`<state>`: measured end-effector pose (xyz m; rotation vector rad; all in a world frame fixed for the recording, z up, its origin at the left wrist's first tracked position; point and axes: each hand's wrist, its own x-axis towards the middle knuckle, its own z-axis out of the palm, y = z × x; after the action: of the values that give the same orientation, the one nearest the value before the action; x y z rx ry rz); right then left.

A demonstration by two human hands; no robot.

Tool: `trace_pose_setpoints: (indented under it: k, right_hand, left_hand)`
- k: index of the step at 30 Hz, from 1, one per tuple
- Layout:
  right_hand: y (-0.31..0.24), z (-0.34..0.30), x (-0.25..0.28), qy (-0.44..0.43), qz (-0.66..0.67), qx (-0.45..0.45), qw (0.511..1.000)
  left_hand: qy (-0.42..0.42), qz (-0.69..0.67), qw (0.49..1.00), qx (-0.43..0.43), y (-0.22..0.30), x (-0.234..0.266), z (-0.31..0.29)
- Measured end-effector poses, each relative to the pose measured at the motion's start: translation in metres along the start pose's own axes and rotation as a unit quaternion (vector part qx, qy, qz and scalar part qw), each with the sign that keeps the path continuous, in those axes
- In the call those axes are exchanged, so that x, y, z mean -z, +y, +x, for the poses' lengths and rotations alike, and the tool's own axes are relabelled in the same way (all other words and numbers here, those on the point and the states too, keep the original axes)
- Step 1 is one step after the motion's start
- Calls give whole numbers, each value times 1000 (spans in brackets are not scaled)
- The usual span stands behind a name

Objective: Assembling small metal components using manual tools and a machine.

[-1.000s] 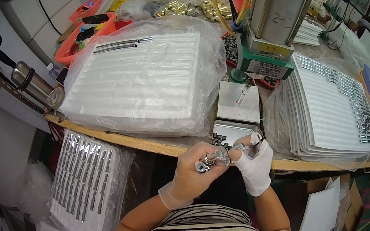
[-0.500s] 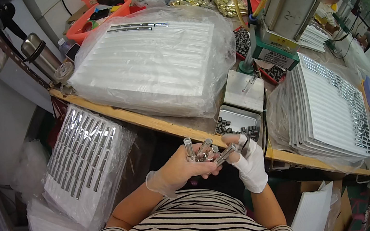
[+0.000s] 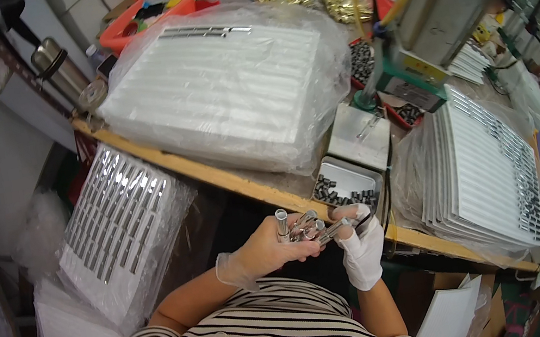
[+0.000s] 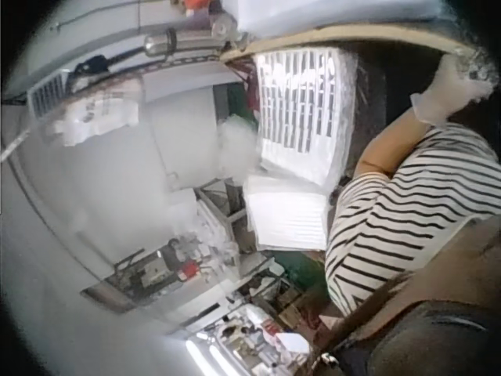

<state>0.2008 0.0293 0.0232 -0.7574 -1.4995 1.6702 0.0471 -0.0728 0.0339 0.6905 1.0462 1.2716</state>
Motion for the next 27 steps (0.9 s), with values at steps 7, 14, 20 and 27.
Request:
trace_pose_setpoints:
  k: [7,14,20,27]
  right_hand:
    - [62,-54,57,-120,229,-222,940]
    - [164,-54,21,-46,211,-128,968]
    - [168,-30,-1,-107,-16,-42,993]
    - [166,-34,-2,-83,-33,-68,994]
  left_hand:
    - [222,227,939,-131,-5,81,-69]
    - [693,436,574,-22,-34,241,-280]
    - [813,439,347,161,-68,401,-428]
    - [708,594,314,218,-60,416,-416]
